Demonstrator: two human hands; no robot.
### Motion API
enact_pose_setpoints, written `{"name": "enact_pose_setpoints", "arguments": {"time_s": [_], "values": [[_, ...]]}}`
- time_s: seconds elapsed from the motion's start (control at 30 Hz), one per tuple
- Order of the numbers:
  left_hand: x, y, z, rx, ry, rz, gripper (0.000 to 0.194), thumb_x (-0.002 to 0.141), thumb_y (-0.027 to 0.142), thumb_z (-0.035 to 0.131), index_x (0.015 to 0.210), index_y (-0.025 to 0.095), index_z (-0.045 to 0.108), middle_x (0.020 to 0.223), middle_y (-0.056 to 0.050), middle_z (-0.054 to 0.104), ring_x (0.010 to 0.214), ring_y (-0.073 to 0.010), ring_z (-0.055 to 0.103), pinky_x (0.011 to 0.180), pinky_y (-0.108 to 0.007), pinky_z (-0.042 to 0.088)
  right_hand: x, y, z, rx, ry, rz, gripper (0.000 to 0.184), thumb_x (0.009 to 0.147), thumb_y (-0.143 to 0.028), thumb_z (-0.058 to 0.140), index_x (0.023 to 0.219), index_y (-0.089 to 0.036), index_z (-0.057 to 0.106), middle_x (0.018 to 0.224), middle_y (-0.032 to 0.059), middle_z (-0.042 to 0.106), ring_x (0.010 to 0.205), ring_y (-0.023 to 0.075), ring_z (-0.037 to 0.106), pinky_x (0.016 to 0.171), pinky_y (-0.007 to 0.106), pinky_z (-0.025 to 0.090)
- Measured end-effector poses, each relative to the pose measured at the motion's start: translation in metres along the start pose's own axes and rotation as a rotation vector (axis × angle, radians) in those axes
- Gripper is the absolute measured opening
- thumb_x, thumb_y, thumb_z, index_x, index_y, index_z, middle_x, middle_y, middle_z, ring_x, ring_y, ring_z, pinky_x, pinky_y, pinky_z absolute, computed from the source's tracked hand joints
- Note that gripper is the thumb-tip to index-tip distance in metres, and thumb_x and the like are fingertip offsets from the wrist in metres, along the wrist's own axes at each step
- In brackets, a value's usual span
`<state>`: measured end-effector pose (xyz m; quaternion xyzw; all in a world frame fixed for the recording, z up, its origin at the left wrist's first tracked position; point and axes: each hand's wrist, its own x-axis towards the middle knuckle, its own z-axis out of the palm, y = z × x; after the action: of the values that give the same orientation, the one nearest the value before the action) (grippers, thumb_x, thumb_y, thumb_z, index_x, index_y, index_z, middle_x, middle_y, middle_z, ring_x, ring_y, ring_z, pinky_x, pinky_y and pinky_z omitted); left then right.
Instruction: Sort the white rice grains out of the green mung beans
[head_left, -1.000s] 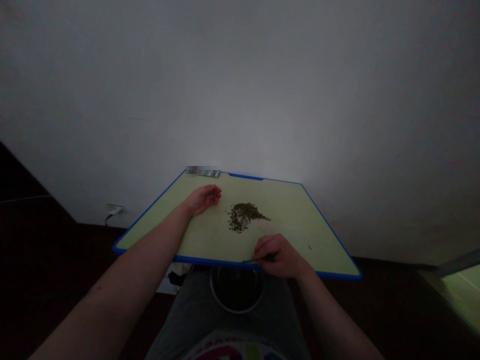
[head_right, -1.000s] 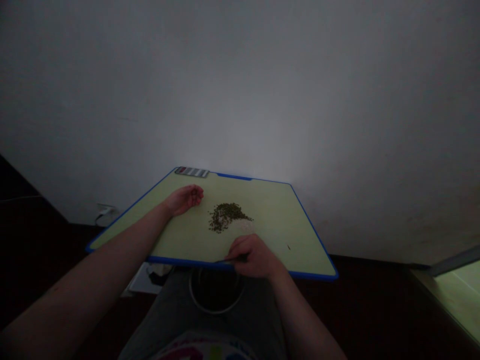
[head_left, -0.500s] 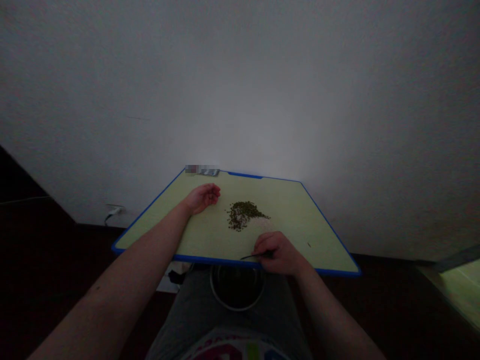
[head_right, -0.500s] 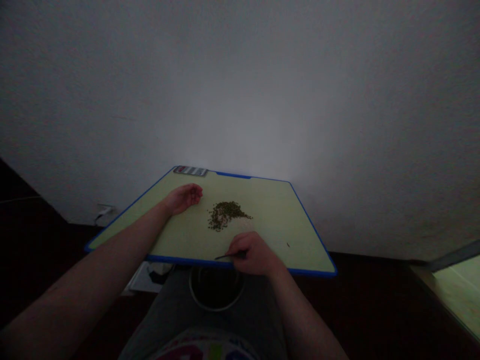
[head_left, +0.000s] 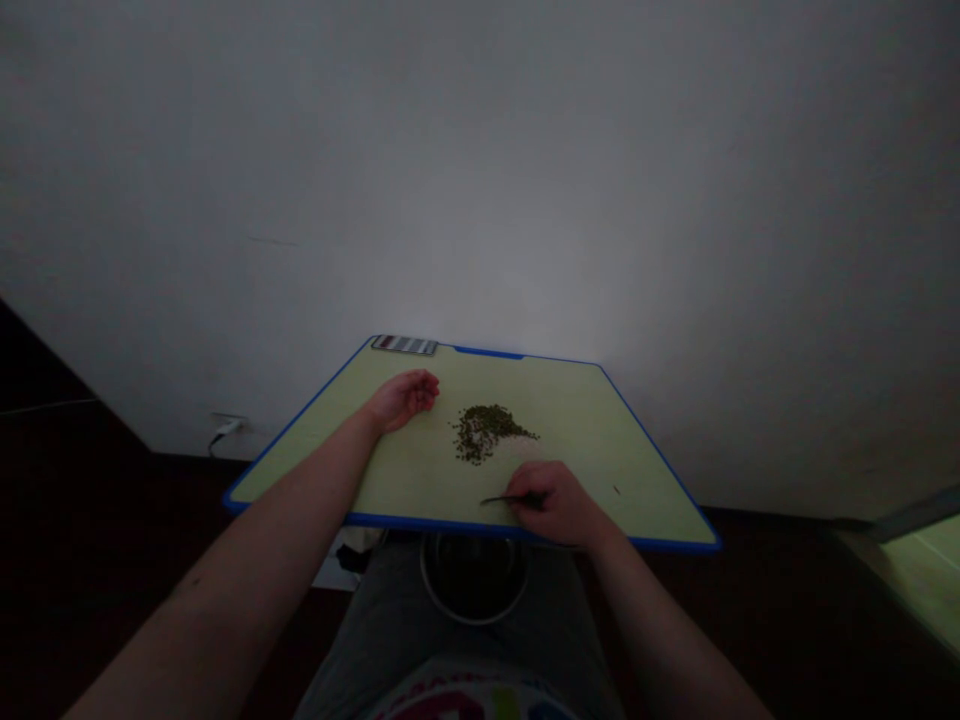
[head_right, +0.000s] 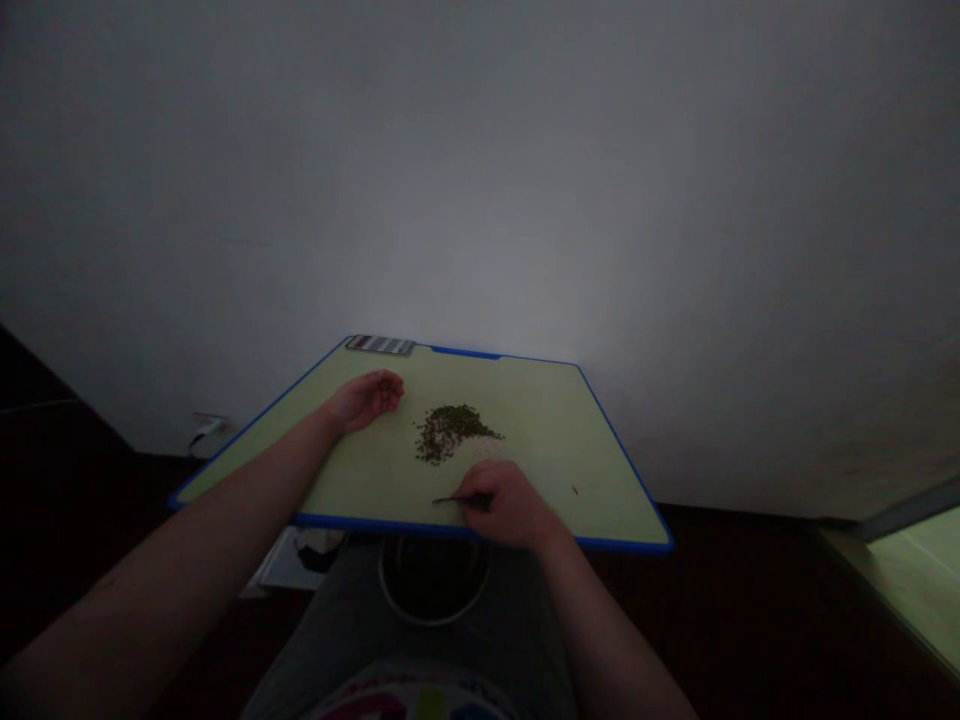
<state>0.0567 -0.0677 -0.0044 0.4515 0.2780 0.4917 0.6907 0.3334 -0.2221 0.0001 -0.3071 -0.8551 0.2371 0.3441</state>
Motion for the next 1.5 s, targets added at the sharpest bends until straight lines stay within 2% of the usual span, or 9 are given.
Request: {"name": "enact_pose_setpoints", "arguments": {"time_s": [0.37,0.67,0.97,1.17,1.37,1.43,1.5], "values": [[0.001,0.0,-0.001,-0.036,0.005,-0.005,0.02,0.081,0.027,0.053,0.079,0.01,0.063,0.07,-0.008,0.064,0.057,-0.0118,0.058,0.056,-0.024,0.045,-0.002,0.0,-0.003,0.076,-0.066,-0.027,0.02,0.062,-0.005,0.056,0.072,-0.018,0.067,0.066,0.0001,0.063,0.062,0.012,0.057,0.059,0.022,0.044],[0.001,-0.001,-0.002,-0.07,0.008,-0.002,0.019,0.081,0.027,0.054,0.08,0.01,0.063,0.071,-0.007,0.065,0.061,-0.0118,0.06,0.058,-0.024,0.048,-0.002,0.002,-0.003,0.121,-0.026,-0.023,0.012,0.063,-0.009,0.059,0.067,-0.017,0.067,0.063,0.0001,0.062,0.06,0.0116,0.057,0.059,0.023,0.044],[0.0,-0.001,-0.001,-0.04,-0.009,0.009,0.019,0.08,0.027,0.054,0.079,0.011,0.063,0.07,-0.007,0.065,0.059,-0.012,0.059,0.055,-0.024,0.047,-0.004,0.004,-0.003,0.118,-0.049,-0.03,0.017,0.062,-0.006,0.058,0.069,-0.017,0.067,0.066,0.0002,0.063,0.062,0.0121,0.059,0.061,0.023,0.045],[0.001,-0.001,-0.002,-0.05,-0.019,0.012,0.017,0.078,0.027,0.058,0.08,0.011,0.064,0.071,-0.006,0.065,0.061,-0.0121,0.06,0.057,-0.024,0.048,-0.005,0.007,-0.003,0.111,-0.065,-0.014,0.012,0.064,-0.009,0.061,0.069,-0.017,0.067,0.066,0.0003,0.063,0.062,0.0118,0.058,0.06,0.022,0.045],[-0.001,0.001,-0.001,-0.049,-0.029,0.015,0.019,0.078,0.028,0.058,0.08,0.011,0.065,0.071,-0.006,0.065,0.063,-0.0124,0.061,0.057,-0.023,0.048,-0.005,0.007,-0.004,0.126,-0.078,-0.033,0.015,0.063,-0.008,0.06,0.071,-0.017,0.069,0.065,0.0002,0.064,0.062,0.0117,0.058,0.06,0.022,0.045],[-0.002,0.001,0.0,-0.054,-0.028,0.017,0.018,0.078,0.028,0.058,0.08,0.011,0.064,0.071,-0.006,0.065,0.062,-0.0121,0.06,0.057,-0.023,0.048,-0.004,0.007,-0.003,0.09,-0.042,-0.02,0.016,0.063,-0.008,0.059,0.071,-0.017,0.069,0.066,0.0001,0.064,0.062,0.012,0.059,0.061,0.023,0.044],[-0.002,0.001,0.001,-0.061,-0.025,0.01,0.017,0.079,0.027,0.057,0.079,0.011,0.064,0.072,-0.006,0.065,0.061,-0.0117,0.06,0.057,-0.023,0.048,-0.003,0.007,-0.002,-0.002,0.05,0.025,0.017,0.062,-0.007,0.058,0.07,-0.018,0.068,0.064,-0.0002,0.064,0.06,0.0123,0.058,0.06,0.023,0.043]]}}
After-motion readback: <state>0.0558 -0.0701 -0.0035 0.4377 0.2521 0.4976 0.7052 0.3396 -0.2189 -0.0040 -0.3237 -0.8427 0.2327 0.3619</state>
